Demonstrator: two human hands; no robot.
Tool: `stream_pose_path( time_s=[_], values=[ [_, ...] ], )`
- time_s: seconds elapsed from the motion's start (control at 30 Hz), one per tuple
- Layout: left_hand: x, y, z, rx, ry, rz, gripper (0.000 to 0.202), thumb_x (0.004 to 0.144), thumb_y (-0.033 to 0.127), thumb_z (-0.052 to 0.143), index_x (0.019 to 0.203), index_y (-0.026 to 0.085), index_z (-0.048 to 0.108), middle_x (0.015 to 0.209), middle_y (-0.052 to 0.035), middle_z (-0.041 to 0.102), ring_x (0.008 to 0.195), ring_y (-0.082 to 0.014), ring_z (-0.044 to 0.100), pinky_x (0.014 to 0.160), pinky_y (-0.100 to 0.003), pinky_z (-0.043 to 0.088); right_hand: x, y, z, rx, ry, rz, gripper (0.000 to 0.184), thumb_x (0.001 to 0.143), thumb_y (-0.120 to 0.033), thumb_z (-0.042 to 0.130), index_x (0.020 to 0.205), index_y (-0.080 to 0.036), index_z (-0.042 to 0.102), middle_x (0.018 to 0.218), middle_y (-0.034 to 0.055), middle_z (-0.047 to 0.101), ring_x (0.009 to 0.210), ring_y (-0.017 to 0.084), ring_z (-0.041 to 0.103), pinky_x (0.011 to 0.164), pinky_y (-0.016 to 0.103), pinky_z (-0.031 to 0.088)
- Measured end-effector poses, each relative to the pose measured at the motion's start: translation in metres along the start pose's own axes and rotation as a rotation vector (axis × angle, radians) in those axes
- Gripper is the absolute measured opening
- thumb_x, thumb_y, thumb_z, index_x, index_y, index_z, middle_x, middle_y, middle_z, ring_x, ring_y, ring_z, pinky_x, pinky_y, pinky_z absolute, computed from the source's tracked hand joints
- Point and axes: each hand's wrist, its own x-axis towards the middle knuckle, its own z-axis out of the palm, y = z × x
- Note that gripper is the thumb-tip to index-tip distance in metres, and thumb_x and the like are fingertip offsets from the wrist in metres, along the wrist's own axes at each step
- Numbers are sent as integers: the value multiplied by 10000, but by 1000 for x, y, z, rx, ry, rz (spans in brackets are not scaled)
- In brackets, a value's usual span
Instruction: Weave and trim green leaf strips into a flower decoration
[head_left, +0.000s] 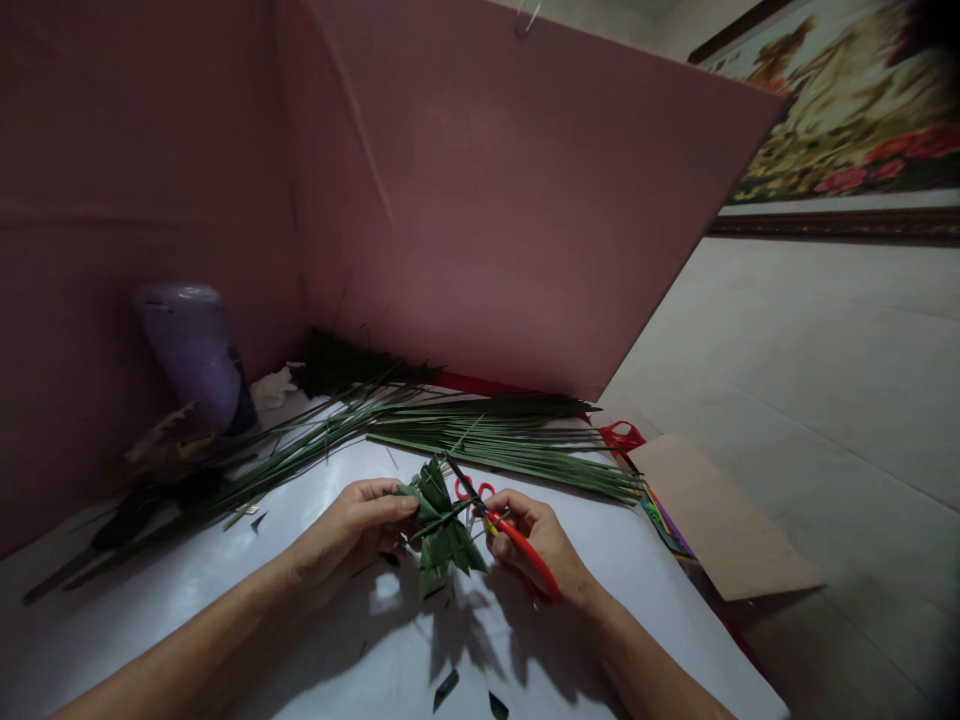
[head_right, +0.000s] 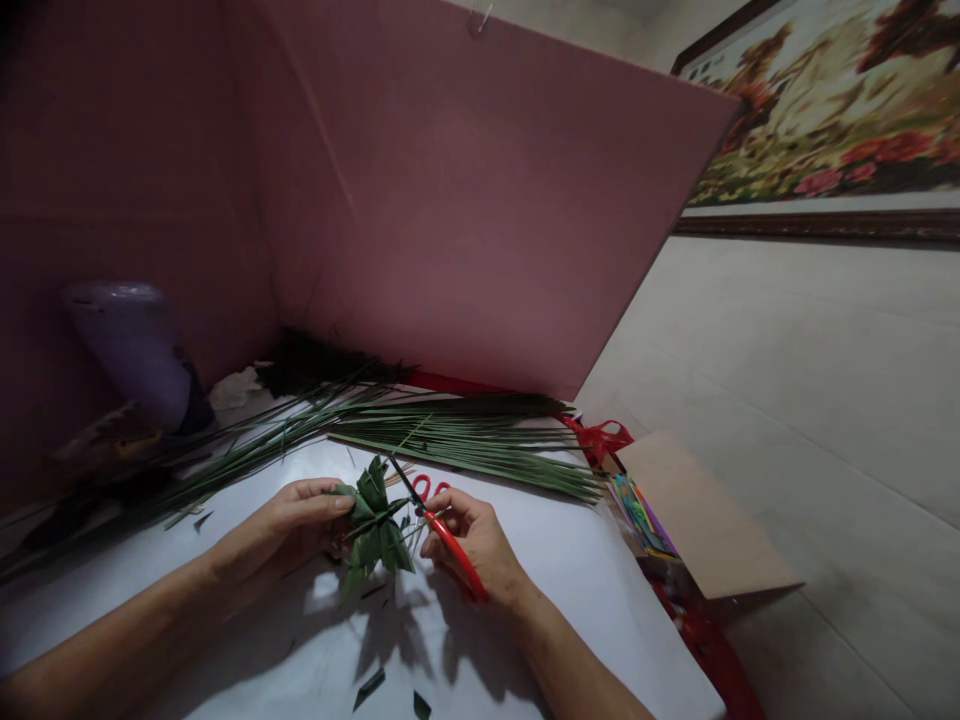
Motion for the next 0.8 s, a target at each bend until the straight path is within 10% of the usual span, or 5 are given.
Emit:
stream_pose_path(
  time_s=[0.8],
  values=[
    [-2,8,1,54,37,51,127,749,240,633,729,115,636,672,-52,631,589,-132,578,576,-246,428,1,1,3,-119,69,-53,541,536,-567,753,772,-171,468,478,-96,410,355,15,241,329,149,168]
  ],
)
